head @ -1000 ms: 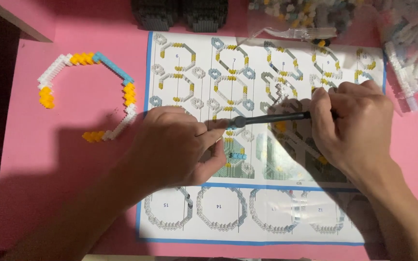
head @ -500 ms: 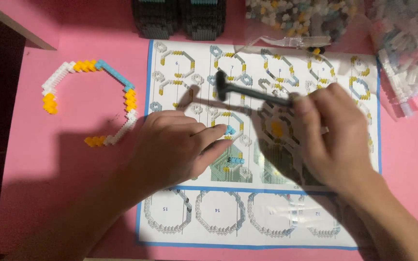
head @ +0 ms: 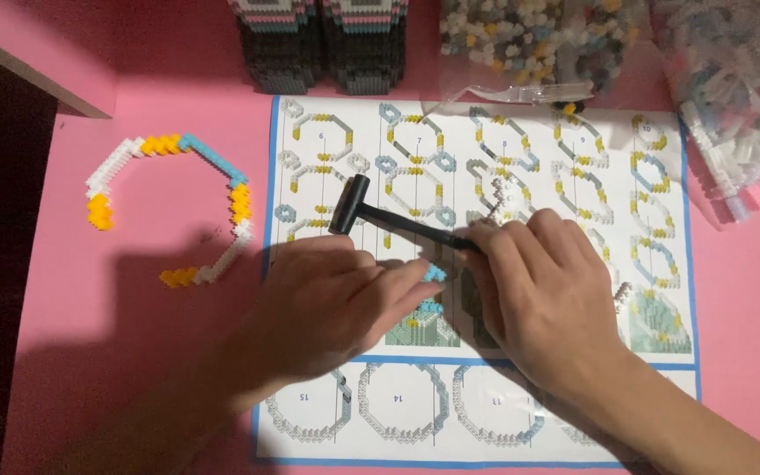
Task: Assembling small interlocking plastic toy blocks using a small plastic hammer and following a printed instruction guide.
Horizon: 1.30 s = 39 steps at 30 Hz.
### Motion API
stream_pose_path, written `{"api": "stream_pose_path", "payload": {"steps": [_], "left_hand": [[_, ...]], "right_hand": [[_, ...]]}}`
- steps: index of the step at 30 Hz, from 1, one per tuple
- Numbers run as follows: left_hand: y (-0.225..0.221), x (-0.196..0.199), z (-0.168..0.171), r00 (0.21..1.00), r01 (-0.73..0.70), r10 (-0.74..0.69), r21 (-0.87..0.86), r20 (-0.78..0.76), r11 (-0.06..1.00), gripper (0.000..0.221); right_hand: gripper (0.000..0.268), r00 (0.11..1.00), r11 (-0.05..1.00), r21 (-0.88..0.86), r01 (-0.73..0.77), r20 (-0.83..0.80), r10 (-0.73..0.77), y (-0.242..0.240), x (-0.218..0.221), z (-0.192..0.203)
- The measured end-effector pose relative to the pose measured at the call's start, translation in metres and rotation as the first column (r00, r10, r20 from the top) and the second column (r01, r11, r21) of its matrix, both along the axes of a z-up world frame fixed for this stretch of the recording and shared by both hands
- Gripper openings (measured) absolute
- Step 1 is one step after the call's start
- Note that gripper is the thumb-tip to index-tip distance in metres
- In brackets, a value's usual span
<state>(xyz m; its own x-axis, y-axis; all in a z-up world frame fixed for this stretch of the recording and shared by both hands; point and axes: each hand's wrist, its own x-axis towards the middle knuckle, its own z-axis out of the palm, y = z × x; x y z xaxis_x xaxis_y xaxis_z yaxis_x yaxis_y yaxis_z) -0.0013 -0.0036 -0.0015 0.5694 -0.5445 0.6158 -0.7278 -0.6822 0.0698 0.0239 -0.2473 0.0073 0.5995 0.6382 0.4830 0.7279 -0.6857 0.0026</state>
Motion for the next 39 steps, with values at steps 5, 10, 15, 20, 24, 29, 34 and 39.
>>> {"api": "stream_pose_path", "payload": {"steps": [5,10,15,20,24,29,34,39], "left_hand": [[-0.001,0.0,0.017,0.996,0.072,-0.079,-0.188,-0.031,0.98,0.035],[-0.001,0.001,0.016,0.996,0.069,-0.079,-0.215,-0.039,0.974,0.038],[0.001,0.001,0.004,0.994,0.083,-0.095,-0.21,-0.046,0.974,0.053],[-0.002,0.0,0.012,0.984,0.147,-0.172,-0.323,-0.05,0.935,0.019],[0.001,0.002,0.013,0.974,0.192,-0.221,-0.321,-0.056,0.927,0.017],[0.005,0.009,0.01,0.987,0.074,-0.108,-0.261,-0.117,0.962,0.044],[0.007,0.013,0.005,0.965,0.05,-0.096,-0.19,-0.243,0.98,0.052],[0.007,0.015,-0.009,0.932,0.143,-0.155,-0.061,-0.329,0.988,0.031]], "right_hand": [[0.014,0.996,0.996,-0.085,-0.007,0.085,0.014,0.007,-0.002,0.016],[0.017,1.0,1.0,-0.01,-0.024,0.0,0.024,0.007,-0.003,0.018],[0.022,0.939,0.948,0.309,-0.075,-0.299,0.171,0.01,-0.004,0.024],[0.018,0.835,0.877,0.476,0.068,-0.509,0.211,0.021,-0.016,0.027],[0.018,0.669,0.873,0.381,0.304,-0.738,0.089,0.015,-0.02,0.022],[0.017,0.624,0.758,0.511,0.406,-0.761,0.179,0.016,-0.013,0.02],[0.015,0.66,0.706,0.48,0.52,-0.751,0.025,0.021,-0.013,0.026],[0.012,0.798,0.768,0.492,0.41,-0.602,-0.04,0.022,-0.011,0.027]]}}
